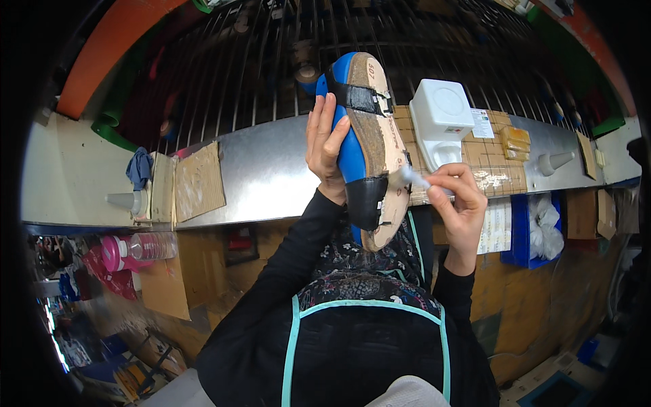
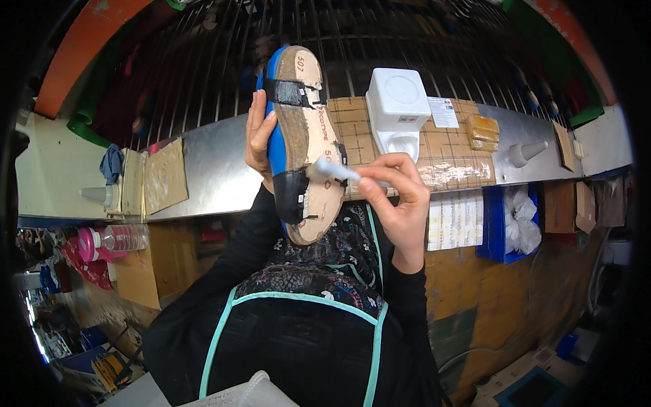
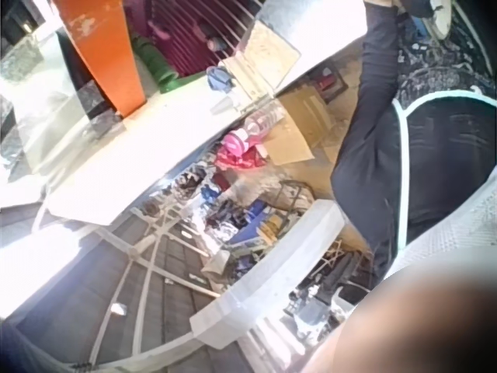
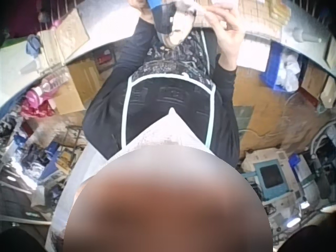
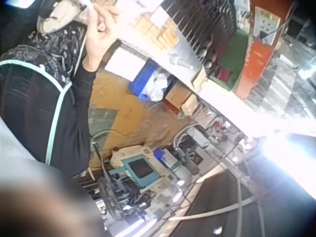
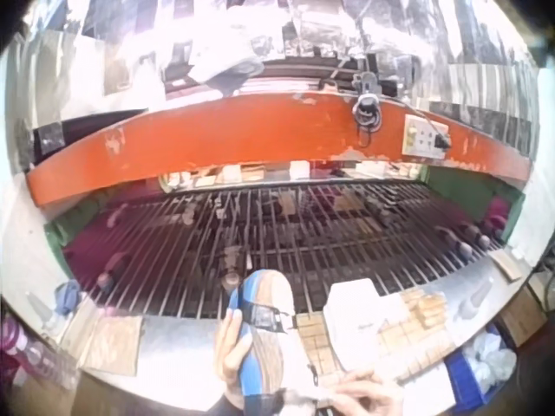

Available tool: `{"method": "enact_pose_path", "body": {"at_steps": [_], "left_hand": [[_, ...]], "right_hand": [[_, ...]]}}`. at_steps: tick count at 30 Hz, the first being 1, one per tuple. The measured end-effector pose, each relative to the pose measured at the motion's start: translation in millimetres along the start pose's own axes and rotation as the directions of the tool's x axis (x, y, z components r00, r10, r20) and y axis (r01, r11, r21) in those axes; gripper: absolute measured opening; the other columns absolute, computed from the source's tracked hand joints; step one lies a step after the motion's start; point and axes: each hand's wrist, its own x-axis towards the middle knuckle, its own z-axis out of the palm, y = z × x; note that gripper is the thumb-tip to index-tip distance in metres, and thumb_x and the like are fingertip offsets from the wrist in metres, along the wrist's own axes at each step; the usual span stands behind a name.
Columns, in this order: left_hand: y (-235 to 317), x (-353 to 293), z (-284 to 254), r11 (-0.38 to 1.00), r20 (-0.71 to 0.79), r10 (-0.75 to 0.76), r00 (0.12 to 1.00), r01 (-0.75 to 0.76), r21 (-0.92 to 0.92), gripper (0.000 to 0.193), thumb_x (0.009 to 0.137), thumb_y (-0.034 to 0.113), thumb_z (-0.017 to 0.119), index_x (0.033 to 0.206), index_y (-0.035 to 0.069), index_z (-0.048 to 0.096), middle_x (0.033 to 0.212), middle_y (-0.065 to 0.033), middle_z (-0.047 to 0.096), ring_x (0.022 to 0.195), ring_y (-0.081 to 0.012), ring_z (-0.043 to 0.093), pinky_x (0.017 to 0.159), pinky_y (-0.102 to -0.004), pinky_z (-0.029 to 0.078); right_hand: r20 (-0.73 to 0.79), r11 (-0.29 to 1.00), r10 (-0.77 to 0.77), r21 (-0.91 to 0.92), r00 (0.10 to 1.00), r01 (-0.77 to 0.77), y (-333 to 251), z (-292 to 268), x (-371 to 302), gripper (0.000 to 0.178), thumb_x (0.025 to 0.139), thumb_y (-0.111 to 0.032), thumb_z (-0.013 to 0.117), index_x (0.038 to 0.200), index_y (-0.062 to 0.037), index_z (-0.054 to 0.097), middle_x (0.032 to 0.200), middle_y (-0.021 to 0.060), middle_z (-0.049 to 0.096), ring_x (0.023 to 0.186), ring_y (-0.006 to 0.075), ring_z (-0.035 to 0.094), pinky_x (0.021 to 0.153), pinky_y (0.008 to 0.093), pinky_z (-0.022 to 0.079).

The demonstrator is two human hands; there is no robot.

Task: The person applies a white adhesive to the sole and strap areas of a blue sandal using a small brush. They repeatedly dip the brush into a container and spread the glue across the sandal's surface, then place the sandal on a metal rack and repeat the process on another sandal.

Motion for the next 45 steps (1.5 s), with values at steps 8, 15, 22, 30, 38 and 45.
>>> {"method": "enact_pose_path", "body": {"at_steps": [8, 15, 22, 30, 38, 45], "left_hand": [[-10.4, -12.1, -2.0, 0.993, -0.008, -0.040, 0.999, 0.040, 0.107, 0.041, 0.082, 0.027, 0.072, 0.117, 0.016, 0.054, 0.134, -0.0200, 0.053, 0.126, -0.0409, 0.048, 0.105, -0.0543, 0.035], [-16.2, -19.9, -2.2, 0.989, 0.010, -0.071, 0.997, 0.069, 0.132, 0.040, 0.082, 0.025, 0.072, 0.117, 0.016, 0.055, 0.135, -0.0196, 0.053, 0.127, -0.0414, 0.046, 0.105, -0.0549, 0.034], [-21.5, -21.8, -3.5, 0.991, 0.012, -0.044, 0.999, 0.042, 0.124, 0.043, 0.080, 0.025, 0.074, 0.117, 0.015, 0.054, 0.134, -0.0193, 0.053, 0.127, -0.0414, 0.046, 0.105, -0.0549, 0.034], [-24.8, -19.2, -6.3, 0.991, 0.020, -0.012, 1.000, 0.009, 0.133, 0.041, 0.081, 0.023, 0.072, 0.117, 0.016, 0.054, 0.134, -0.0190, 0.054, 0.127, -0.0411, 0.047, 0.105, -0.0554, 0.034], [-21.2, -11.6, -5.1, 0.993, 0.046, -0.037, 0.998, 0.032, 0.111, 0.041, 0.081, 0.026, 0.072, 0.117, 0.016, 0.056, 0.134, -0.0182, 0.054, 0.127, -0.0407, 0.047, 0.106, -0.0530, 0.034], [-19.5, -6.5, -3.2, 0.991, 0.081, -0.074, 0.994, 0.064, 0.120, 0.044, 0.080, 0.027, 0.073, 0.119, 0.016, 0.056, 0.135, -0.0168, 0.053, 0.129, -0.0397, 0.045, 0.107, -0.0517, 0.034]], "right_hand": [[-0.140, 0.943, 0.328, 0.100, 0.934, -0.316, -0.6, 17.9, -37.2, 0.014, 0.084, -0.003, 0.068, 0.096, 0.0035, 0.070, 0.093, 0.0063, 0.055, 0.085, 0.0128, 0.054, 0.072, 0.0226, 0.043], [-0.129, 0.972, 0.228, -0.022, 0.965, -0.232, -1.2, 26.6, -39.6, 0.016, 0.083, -0.004, 0.069, 0.098, 0.0007, 0.071, 0.093, 0.0053, 0.056, 0.082, 0.0121, 0.053, 0.071, 0.0241, 0.043], [-0.187, 0.969, 0.155, -0.162, 0.970, -0.187, -0.3, 34.8, -27.5, 0.016, 0.082, -0.006, 0.071, 0.098, -0.0034, 0.073, 0.092, 0.0035, 0.057, 0.067, 0.0083, 0.047, 0.064, 0.0228, 0.040], [-0.189, 0.902, -0.020, -0.428, 0.982, -0.064, 4.7, 32.0, -12.2, 0.017, 0.079, -0.008, 0.074, 0.097, -0.0079, 0.074, 0.092, 0.0023, 0.059, 0.061, 0.0092, 0.047, 0.067, 0.0239, 0.036], [-0.122, 0.966, -0.021, -0.259, 0.992, -0.011, 7.5, 24.2, -15.0, 0.019, 0.078, -0.005, 0.075, 0.097, -0.0062, 0.074, 0.093, 0.0040, 0.058, 0.064, 0.0087, 0.053, 0.068, 0.0218, 0.039], [-0.089, 0.960, -0.084, -0.275, 0.993, 0.057, 8.1, 19.5, -20.6, 0.019, 0.077, -0.003, 0.075, 0.097, -0.0052, 0.073, 0.092, 0.0041, 0.058, 0.065, 0.0084, 0.053, 0.065, 0.0202, 0.041]]}}
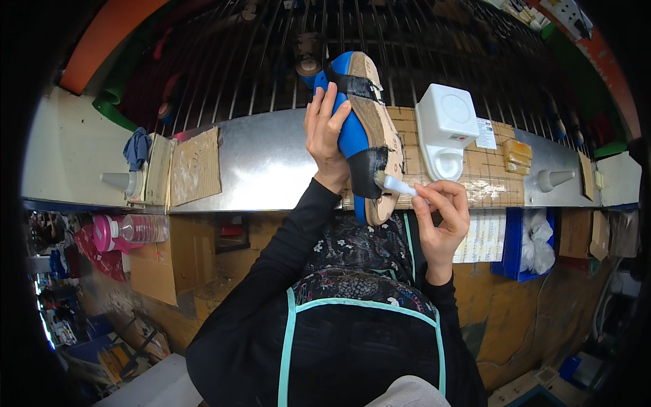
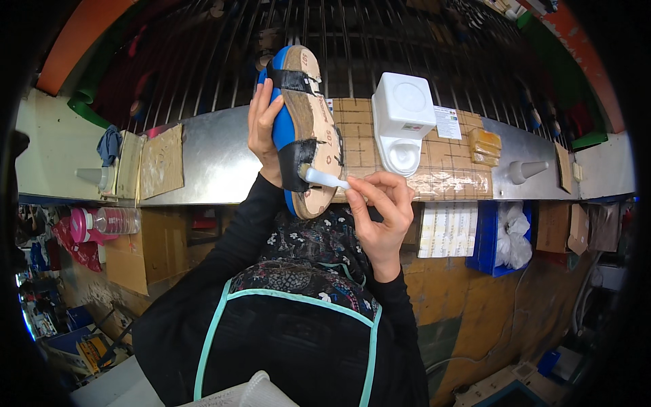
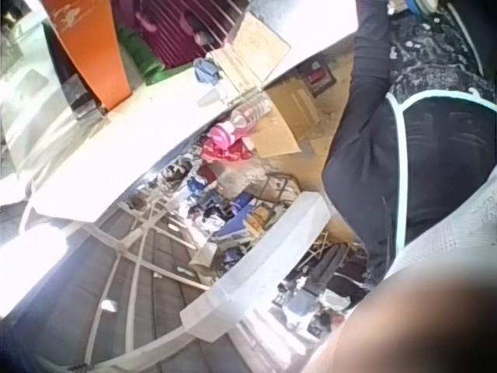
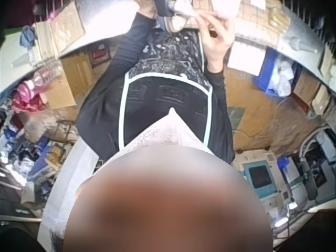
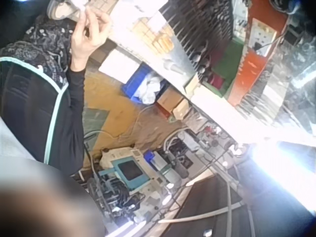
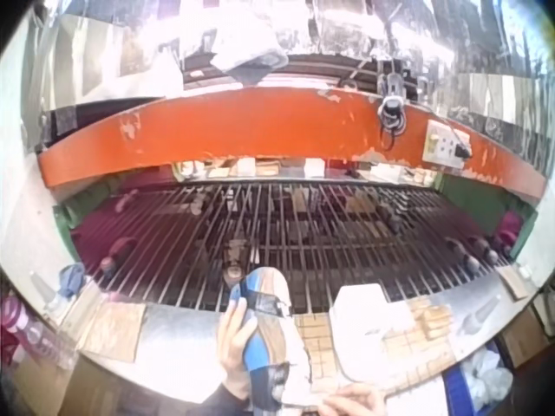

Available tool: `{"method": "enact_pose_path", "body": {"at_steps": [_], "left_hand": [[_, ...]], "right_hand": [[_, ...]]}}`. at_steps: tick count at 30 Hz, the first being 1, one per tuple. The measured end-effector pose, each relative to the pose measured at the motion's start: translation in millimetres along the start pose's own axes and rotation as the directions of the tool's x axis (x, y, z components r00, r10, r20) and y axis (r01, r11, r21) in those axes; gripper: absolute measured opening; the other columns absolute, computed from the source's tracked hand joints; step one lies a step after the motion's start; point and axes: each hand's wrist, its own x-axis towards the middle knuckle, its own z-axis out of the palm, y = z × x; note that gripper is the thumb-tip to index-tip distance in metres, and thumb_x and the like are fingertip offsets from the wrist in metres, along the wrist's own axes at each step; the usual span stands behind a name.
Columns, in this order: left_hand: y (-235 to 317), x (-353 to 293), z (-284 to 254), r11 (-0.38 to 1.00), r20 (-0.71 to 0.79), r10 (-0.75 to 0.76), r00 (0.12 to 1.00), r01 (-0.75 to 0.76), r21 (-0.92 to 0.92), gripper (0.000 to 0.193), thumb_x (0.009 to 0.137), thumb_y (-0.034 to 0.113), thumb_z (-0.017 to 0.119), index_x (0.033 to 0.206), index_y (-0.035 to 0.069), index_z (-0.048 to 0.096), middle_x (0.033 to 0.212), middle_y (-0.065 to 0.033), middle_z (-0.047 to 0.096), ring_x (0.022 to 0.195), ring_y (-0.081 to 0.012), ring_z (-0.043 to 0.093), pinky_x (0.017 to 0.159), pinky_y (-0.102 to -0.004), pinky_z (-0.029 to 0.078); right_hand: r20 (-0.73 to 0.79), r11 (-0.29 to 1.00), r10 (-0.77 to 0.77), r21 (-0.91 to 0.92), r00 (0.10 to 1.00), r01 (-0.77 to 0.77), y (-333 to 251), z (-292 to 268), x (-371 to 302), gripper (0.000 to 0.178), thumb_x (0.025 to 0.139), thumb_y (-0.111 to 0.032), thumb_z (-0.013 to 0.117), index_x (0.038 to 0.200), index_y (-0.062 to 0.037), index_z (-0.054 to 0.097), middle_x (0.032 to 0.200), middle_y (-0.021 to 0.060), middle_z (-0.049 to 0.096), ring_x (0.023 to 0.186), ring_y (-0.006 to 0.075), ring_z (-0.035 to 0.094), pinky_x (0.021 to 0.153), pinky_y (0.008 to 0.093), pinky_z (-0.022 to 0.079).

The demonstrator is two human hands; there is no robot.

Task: The person applies a white adhesive to the sole and strap areas of a blue sandal using a small brush. They repeatedly dip the brush into a container and spread the glue across the sandal's surface, then place the sandal on a metal rack and repeat the process on another sandal.

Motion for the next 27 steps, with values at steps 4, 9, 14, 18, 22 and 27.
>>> {"method": "enact_pose_path", "body": {"at_steps": [4, 9, 14, 18, 22, 27], "left_hand": [[2.2, 1.4, 1.3, 0.999, 0.022, -0.048, 0.999, 0.049, -0.013, 0.045, 0.078, 0.029, 0.074, 0.119, 0.016, 0.057, 0.135, -0.0160, 0.053, 0.129, -0.0389, 0.045, 0.107, -0.0508, 0.033], [4.5, 5.8, 3.0, 0.994, 0.035, -0.096, 0.995, 0.097, -0.039, 0.050, 0.075, 0.030, 0.076, 0.119, 0.015, 0.059, 0.135, -0.0157, 0.054, 0.128, -0.0391, 0.046, 0.107, -0.0504, 0.033], [8.1, 11.0, 0.8, 0.995, 0.057, -0.088, 0.995, 0.090, -0.032, 0.050, 0.074, 0.028, 0.076, 0.118, 0.012, 0.059, 0.135, -0.0164, 0.054, 0.127, -0.0393, 0.047, 0.106, -0.0500, 0.034], [11.7, 10.1, -0.8, 0.990, 0.108, -0.136, 0.985, 0.139, -0.028, 0.048, 0.074, 0.025, 0.076, 0.116, 0.010, 0.059, 0.134, -0.0168, 0.054, 0.125, -0.0399, 0.048, 0.106, -0.0485, 0.035], [9.1, 5.6, -3.7, 0.973, 0.141, -0.227, 0.964, 0.231, -0.012, 0.047, 0.074, 0.022, 0.075, 0.116, 0.010, 0.059, 0.134, -0.0166, 0.054, 0.124, -0.0409, 0.049, 0.105, -0.0474, 0.036], [1.6, -0.1, -7.4, 0.979, 0.149, -0.203, 0.968, 0.196, 0.063, 0.049, 0.072, 0.015, 0.076, 0.118, 0.011, 0.059, 0.134, -0.0160, 0.054, 0.125, -0.0420, 0.047, 0.105, -0.0491, 0.036]], "right_hand": [[-0.015, 0.998, 0.037, 0.047, 0.999, -0.036, -0.8, -1.2, -2.7, 0.020, 0.076, -0.004, 0.076, 0.096, -0.0061, 0.074, 0.092, 0.0040, 0.059, 0.064, 0.0086, 0.053, 0.069, 0.0218, 0.040], [-0.016, 1.000, -0.002, 0.006, 1.000, 0.002, -2.7, -3.9, -5.0, 0.021, 0.075, -0.004, 0.076, 0.096, -0.0063, 0.074, 0.092, 0.0040, 0.059, 0.065, 0.0087, 0.055, 0.070, 0.0218, 0.039], [-0.047, 0.992, -0.002, 0.126, 0.999, 0.008, -1.1, -3.0, 5.7, 0.019, 0.077, -0.004, 0.075, 0.096, -0.0036, 0.073, 0.092, 0.0040, 0.058, 0.072, 0.0086, 0.055, 0.064, 0.0220, 0.040], [-0.086, 0.978, 0.153, 0.158, 0.984, -0.138, 0.7, 3.7, 15.3, 0.015, 0.081, -0.004, 0.072, 0.096, -0.0008, 0.072, 0.091, 0.0042, 0.057, 0.076, 0.0085, 0.053, 0.061, 0.0218, 0.041], [0.059, 0.942, 0.214, 0.252, 0.975, -0.222, -7.2, -2.3, 1.7, 0.013, 0.083, -0.004, 0.070, 0.096, 0.0011, 0.071, 0.090, 0.0043, 0.055, 0.078, 0.0101, 0.054, 0.066, 0.0216, 0.043], [0.088, 0.921, 0.256, 0.281, 0.963, -0.271, -14.9, -9.0, -18.6, 0.015, 0.083, -0.003, 0.069, 0.097, 0.0014, 0.071, 0.092, 0.0050, 0.056, 0.080, 0.0115, 0.055, 0.068, 0.0227, 0.045]]}}
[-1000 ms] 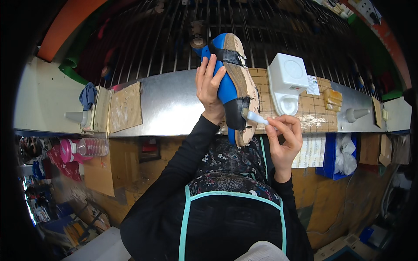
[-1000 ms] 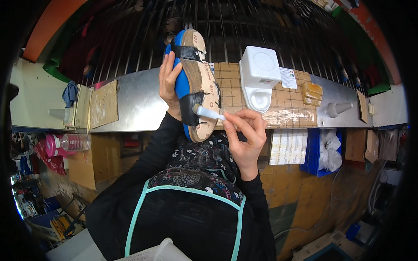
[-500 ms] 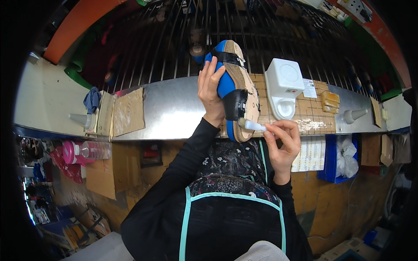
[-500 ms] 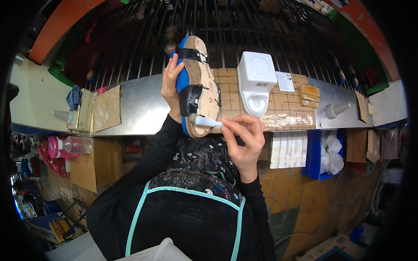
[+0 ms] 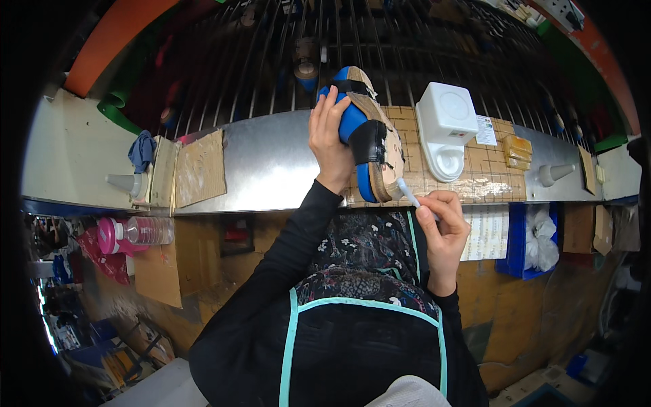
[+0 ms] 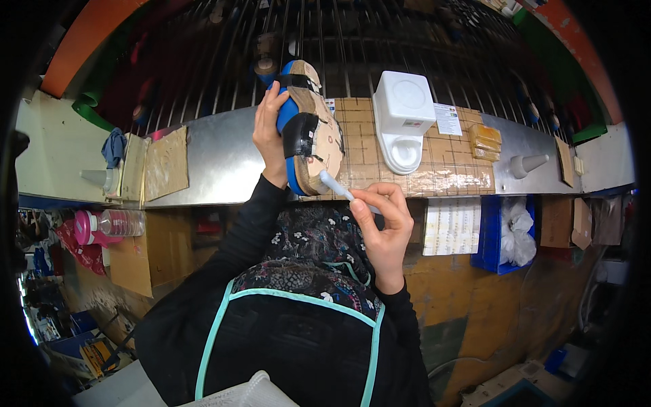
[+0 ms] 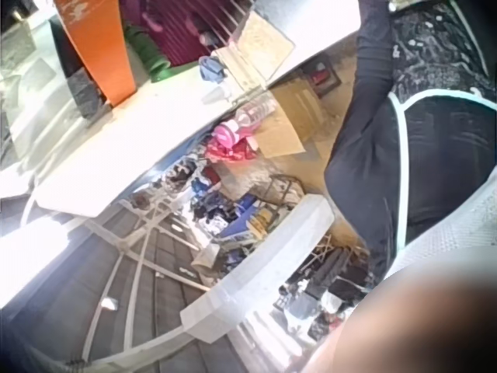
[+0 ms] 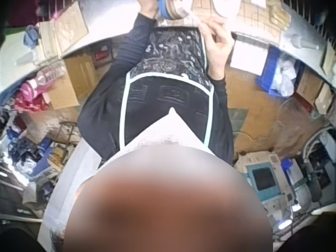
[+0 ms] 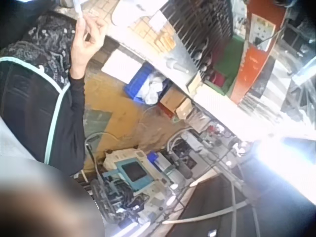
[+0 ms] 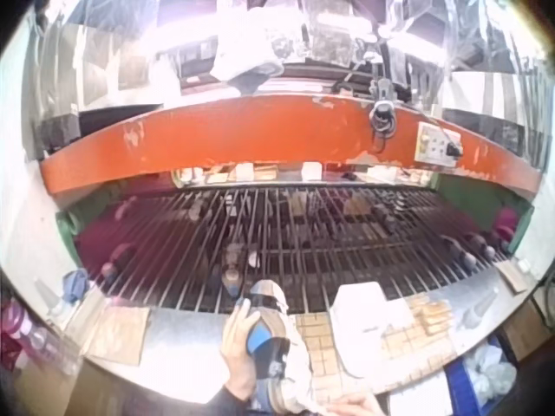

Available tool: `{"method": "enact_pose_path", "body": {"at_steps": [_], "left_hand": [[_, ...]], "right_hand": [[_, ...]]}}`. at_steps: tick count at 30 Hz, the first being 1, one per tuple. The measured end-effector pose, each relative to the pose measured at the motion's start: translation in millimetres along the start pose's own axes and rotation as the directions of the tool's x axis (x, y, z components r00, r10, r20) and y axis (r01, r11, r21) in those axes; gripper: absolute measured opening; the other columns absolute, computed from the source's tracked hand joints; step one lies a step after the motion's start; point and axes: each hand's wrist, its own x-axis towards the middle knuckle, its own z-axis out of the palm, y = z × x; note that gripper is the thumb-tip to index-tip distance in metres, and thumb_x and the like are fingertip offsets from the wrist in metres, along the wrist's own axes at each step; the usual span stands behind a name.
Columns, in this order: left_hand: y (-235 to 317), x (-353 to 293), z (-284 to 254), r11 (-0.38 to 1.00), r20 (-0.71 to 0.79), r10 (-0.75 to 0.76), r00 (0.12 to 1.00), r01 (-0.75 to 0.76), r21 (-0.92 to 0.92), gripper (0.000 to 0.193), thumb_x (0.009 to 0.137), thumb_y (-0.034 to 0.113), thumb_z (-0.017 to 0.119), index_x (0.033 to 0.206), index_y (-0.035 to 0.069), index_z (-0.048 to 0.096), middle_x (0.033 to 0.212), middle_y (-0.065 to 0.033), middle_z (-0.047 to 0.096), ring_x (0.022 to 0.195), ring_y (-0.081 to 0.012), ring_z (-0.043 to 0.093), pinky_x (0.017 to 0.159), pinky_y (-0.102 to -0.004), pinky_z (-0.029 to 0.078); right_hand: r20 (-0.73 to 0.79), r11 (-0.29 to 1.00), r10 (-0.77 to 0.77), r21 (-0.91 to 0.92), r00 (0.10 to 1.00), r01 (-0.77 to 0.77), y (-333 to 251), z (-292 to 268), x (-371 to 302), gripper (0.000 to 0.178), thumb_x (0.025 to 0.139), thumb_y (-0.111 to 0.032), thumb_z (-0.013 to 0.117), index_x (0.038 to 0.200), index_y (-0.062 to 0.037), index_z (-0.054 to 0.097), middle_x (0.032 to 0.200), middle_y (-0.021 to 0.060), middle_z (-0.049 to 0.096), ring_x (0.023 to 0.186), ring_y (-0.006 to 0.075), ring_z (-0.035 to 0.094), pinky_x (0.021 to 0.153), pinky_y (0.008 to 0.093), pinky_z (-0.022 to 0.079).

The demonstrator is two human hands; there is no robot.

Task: The person applies a white adhesive to the sole and strap areas of a blue sandal using a small brush. They repeatedly dip the brush into a container and spread the glue across the sandal's surface, then place the sandal on a metal rack and repeat the process on another sandal.

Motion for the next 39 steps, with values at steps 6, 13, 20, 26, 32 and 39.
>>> {"method": "enact_pose_path", "body": {"at_steps": [6, 13, 20, 26, 32, 39], "left_hand": [[-1.5, -3.2, -1.8, 0.999, 0.008, 0.018, 1.000, -0.019, 0.040, 0.050, 0.071, 0.011, 0.076, 0.118, 0.012, 0.060, 0.136, -0.0153, 0.053, 0.126, -0.0421, 0.045, 0.106, -0.0508, 0.034], [-2.7, -4.9, -4.0, 0.997, 0.007, 0.024, 1.000, -0.025, 0.072, 0.054, 0.068, 0.010, 0.079, 0.118, 0.014, 0.060, 0.138, -0.0139, 0.051, 0.129, -0.0405, 0.043, 0.107, -0.0535, 0.032], [-5.0, -4.0, -4.7, 0.995, -0.006, 0.038, 0.999, -0.038, 0.088, 0.055, 0.067, 0.007, 0.079, 0.118, 0.015, 0.060, 0.138, -0.0131, 0.051, 0.129, -0.0402, 0.043, 0.106, -0.0545, 0.031], [-4.1, -2.2, -4.9, 0.997, 0.003, -0.002, 1.000, 0.002, 0.076, 0.051, 0.069, 0.007, 0.077, 0.117, 0.014, 0.061, 0.136, -0.0124, 0.053, 0.128, -0.0398, 0.045, 0.106, -0.0537, 0.032], [-1.5, 1.9, -3.5, 0.997, 0.030, -0.042, 0.999, 0.040, 0.066, 0.050, 0.069, 0.008, 0.076, 0.116, 0.015, 0.061, 0.134, -0.0117, 0.055, 0.127, -0.0376, 0.047, 0.106, -0.0528, 0.031], [12.3, 6.7, -4.5, 0.988, 0.136, -0.138, 0.981, 0.126, 0.090, 0.047, 0.070, 0.011, 0.077, 0.113, 0.016, 0.061, 0.130, -0.0132, 0.058, 0.122, -0.0358, 0.051, 0.106, -0.0584, 0.025]], "right_hand": [[-0.053, 0.997, 0.058, -0.039, 0.997, -0.060, 0.5, 7.3, -2.8, 0.014, 0.084, -0.004, 0.069, 0.097, 0.0008, 0.071, 0.091, 0.0041, 0.055, 0.076, 0.0089, 0.052, 0.062, 0.0208, 0.042], [-0.098, 0.977, -0.053, -0.212, 0.994, 0.031, -0.4, 11.3, 4.6, 0.014, 0.083, -0.005, 0.071, 0.097, -0.0020, 0.072, 0.090, 0.0034, 0.056, 0.071, 0.0083, 0.047, 0.059, 0.0203, 0.040], [-0.145, 0.903, -0.218, -0.406, 0.965, 0.143, -0.3, 16.0, 9.7, 0.016, 0.081, -0.006, 0.073, 0.097, -0.0060, 0.073, 0.090, 0.0036, 0.058, 0.075, 0.0100, 0.048, 0.058, 0.0214, 0.041], [-0.094, 0.965, -0.173, -0.214, 0.980, 0.150, 5.7, 13.9, 12.5, 0.017, 0.080, -0.004, 0.073, 0.097, -0.0032, 0.072, 0.090, 0.0043, 0.057, 0.073, 0.0094, 0.050, 0.059, 0.0217, 0.041], [-0.077, 0.962, -0.204, -0.199, 0.976, 0.186, 7.0, 11.1, 11.3, 0.017, 0.080, -0.003, 0.073, 0.098, -0.0025, 0.072, 0.089, 0.0043, 0.057, 0.069, 0.0090, 0.049, 0.059, 0.0215, 0.041], [-0.086, 0.940, -0.277, -0.231, 0.957, 0.251, 3.6, 9.9, 20.3, 0.017, 0.080, -0.002, 0.073, 0.098, -0.0036, 0.072, 0.089, 0.0039, 0.057, 0.071, 0.0094, 0.050, 0.059, 0.0217, 0.041]]}}
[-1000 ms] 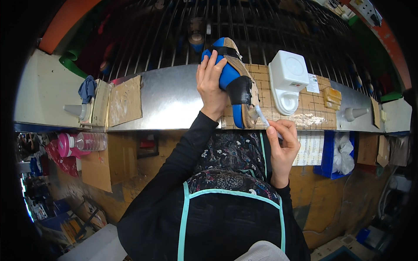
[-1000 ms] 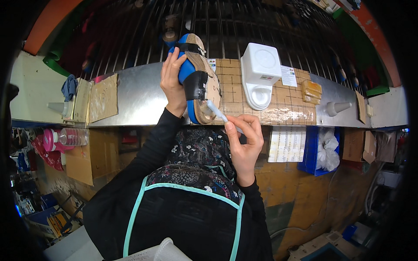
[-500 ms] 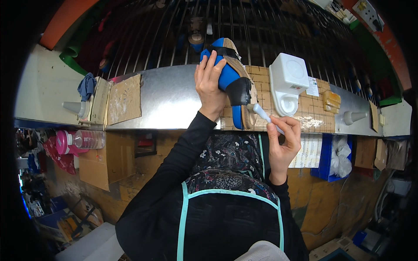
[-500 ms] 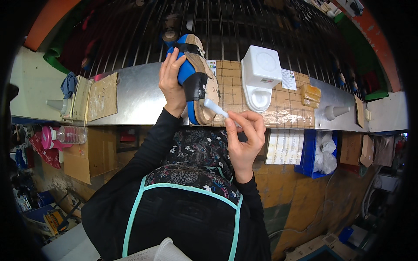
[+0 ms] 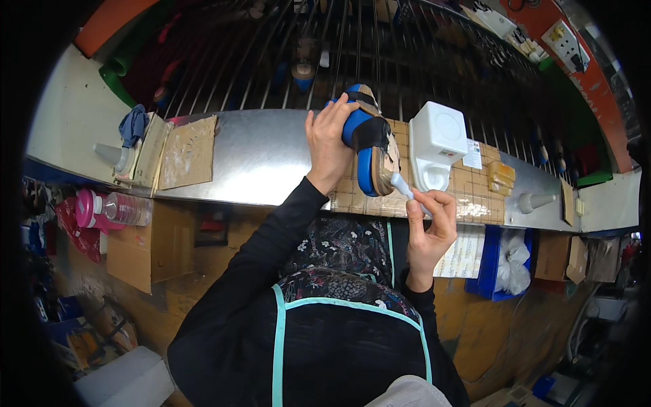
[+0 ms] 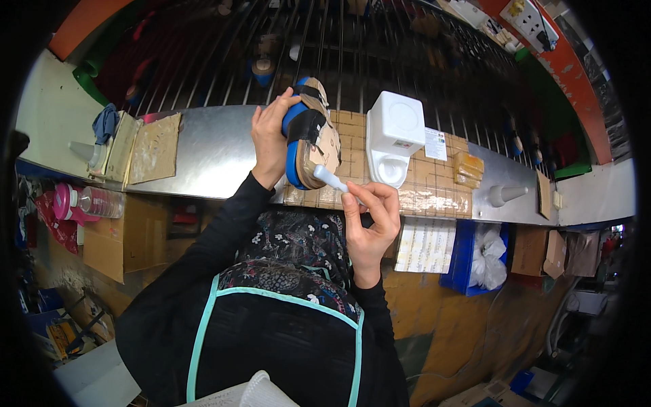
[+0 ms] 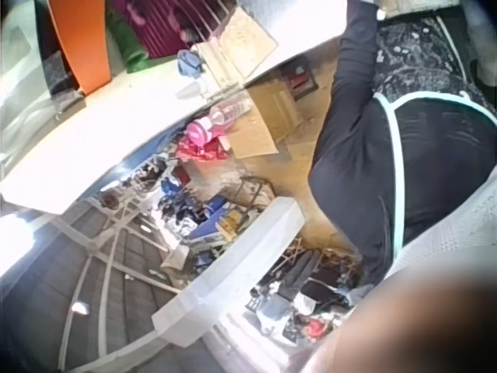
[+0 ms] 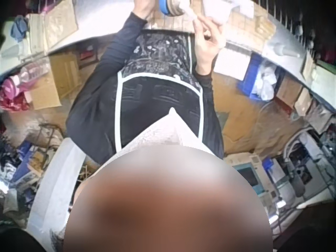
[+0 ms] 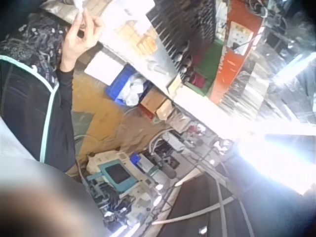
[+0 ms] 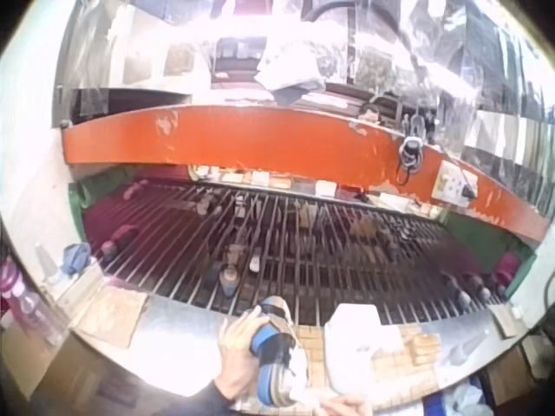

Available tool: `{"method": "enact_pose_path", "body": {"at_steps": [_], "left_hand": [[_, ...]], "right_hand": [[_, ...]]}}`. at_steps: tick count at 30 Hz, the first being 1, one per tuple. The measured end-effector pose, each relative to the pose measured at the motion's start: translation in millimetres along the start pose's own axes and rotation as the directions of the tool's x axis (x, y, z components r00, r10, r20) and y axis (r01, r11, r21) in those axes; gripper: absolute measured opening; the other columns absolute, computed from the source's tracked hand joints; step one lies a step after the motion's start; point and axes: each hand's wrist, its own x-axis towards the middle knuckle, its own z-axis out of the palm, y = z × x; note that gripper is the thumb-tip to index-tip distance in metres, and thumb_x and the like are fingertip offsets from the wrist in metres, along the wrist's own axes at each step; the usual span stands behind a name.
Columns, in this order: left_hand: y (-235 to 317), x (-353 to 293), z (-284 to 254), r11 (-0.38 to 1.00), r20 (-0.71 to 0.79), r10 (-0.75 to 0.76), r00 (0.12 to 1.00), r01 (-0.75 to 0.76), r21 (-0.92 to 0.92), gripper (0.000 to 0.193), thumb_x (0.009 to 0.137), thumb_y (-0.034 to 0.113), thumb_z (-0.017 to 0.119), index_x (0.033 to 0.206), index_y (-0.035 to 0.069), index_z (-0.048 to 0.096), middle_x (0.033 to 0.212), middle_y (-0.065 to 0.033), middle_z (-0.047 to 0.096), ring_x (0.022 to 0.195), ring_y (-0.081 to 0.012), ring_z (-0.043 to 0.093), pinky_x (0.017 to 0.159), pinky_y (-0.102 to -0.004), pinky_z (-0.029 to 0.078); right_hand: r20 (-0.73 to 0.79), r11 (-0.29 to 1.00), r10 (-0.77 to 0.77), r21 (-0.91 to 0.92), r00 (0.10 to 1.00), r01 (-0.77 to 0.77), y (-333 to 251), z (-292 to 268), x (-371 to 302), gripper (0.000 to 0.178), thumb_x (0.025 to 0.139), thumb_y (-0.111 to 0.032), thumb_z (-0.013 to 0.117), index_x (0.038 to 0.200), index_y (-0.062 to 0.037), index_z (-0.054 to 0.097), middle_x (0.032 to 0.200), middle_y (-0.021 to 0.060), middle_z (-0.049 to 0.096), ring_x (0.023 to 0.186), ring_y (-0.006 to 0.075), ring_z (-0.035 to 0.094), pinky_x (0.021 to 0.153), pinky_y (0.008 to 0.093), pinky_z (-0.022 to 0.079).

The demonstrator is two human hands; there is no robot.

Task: The person applies a white adhesive to the sole and strap areas of a blue sandal using a small brush. They repeatedly dip the brush into a container and spread the glue across the sandal's surface, then place the sandal on a metal rack and repeat the process on another sandal.

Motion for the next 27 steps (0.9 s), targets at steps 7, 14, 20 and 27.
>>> {"method": "enact_pose_path", "body": {"at_steps": [7, 14, 20, 27], "left_hand": [[18.0, 7.4, -15.8, 0.994, 0.212, -0.080, 0.974, 0.094, -0.056, 0.041, 0.074, 0.018, 0.072, 0.113, 0.014, 0.060, 0.109, -0.0128, 0.069, 0.107, -0.0291, 0.063, 0.102, -0.0552, 0.029], [17.3, 13.3, -27.7, 0.986, 0.363, -0.009, 0.932, 0.068, -0.151, 0.047, 0.065, 0.011, 0.077, 0.108, 0.011, 0.059, 0.086, -0.0135, 0.069, 0.083, -0.0356, 0.066, 0.076, -0.0404, 0.051], [17.5, 13.2, -34.2, 0.970, 0.549, -0.046, 0.834, 0.170, -0.176, 0.059, 0.055, 0.001, 0.078, 0.110, 0.011, 0.060, 0.091, -0.0137, 0.069, 0.090, -0.0370, 0.065, 0.080, -0.0409, 0.051], [17.9, 15.3, -39.8, 0.954, 0.791, -0.072, 0.608, 0.274, -0.124, 0.059, 0.048, -0.001, 0.081, 0.105, 0.002, 0.064, 0.097, -0.0144, 0.068, 0.092, -0.0279, 0.065, 0.080, -0.0359, 0.051]], "right_hand": [[0.028, 0.994, -0.113, 0.003, 0.993, 0.113, -1.9, 0.3, 20.0, 0.018, 0.081, 0.000, 0.072, 0.098, -0.0040, 0.072, 0.092, 0.0048, 0.056, 0.073, 0.0097, 0.051, 0.059, 0.0213, 0.042], [0.104, 0.979, -0.205, 0.036, 0.973, 0.203, -4.9, -1.4, 44.4, 0.018, 0.080, 0.001, 0.071, 0.098, -0.0030, 0.072, 0.091, 0.0045, 0.056, 0.073, 0.0095, 0.051, 0.058, 0.0212, 0.042], [0.165, 0.968, -0.239, 0.119, 0.957, 0.221, -4.5, -1.7, 60.2, 0.018, 0.080, 0.001, 0.072, 0.098, -0.0019, 0.072, 0.091, 0.0044, 0.057, 0.072, 0.0094, 0.051, 0.059, 0.0211, 0.042], [0.209, 0.964, -0.255, 0.127, 0.944, 0.232, -4.2, -4.4, 67.9, 0.018, 0.079, 0.001, 0.072, 0.097, -0.0010, 0.072, 0.091, 0.0048, 0.057, 0.073, 0.0095, 0.051, 0.060, 0.0209, 0.042]]}}
